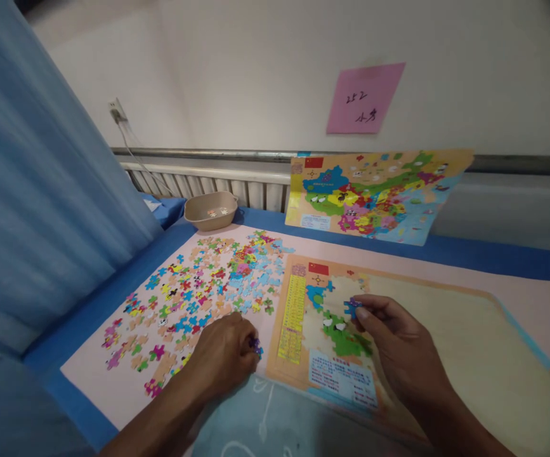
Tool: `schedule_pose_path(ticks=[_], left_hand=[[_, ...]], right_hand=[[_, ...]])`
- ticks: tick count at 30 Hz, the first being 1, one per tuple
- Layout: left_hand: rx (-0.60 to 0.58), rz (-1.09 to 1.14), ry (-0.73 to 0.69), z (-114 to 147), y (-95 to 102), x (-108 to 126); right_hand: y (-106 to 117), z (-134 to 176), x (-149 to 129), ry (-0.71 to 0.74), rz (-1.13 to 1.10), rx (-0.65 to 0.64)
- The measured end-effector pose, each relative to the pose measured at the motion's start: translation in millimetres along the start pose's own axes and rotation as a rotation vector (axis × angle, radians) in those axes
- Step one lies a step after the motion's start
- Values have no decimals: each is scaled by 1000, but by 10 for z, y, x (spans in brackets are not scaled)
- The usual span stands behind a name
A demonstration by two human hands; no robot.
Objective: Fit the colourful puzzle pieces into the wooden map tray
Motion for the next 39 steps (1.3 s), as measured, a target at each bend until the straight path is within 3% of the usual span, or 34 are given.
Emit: schedule_pose_path(ticks=[7,13,19,24,31,35,39], left_hand=[[89,110,34,51,-26,-55],[124,475,113,72,-92,-236],[139,527,39,-129,268,6],[288,466,-10,-291,493,159],[390,546,99,-213,172,-144],[364,497,88,-207,72,-163],[374,465,78,-188,22,-189]], right_hand=[[117,-112,37,-108,-248,3],[141,-149,89,-161,-229,-32],[153,-436,-12,-56,-43,-52],[136,-726,-16,10,77,-45],[178,-737,-39,93,341,-18],[173,-745,-118,160,572,34],[194,-778,-123,180,661,58]])
Point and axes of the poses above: each hand's wrist, its own z-axis away from the middle knuckle, its own y-axis out of the back of the hand, x = y × z, the point moved 10 cm from there along -z, towards the middle knuckle, and after that the axes turned 13 degrees about -y, right-handed, at the moved point
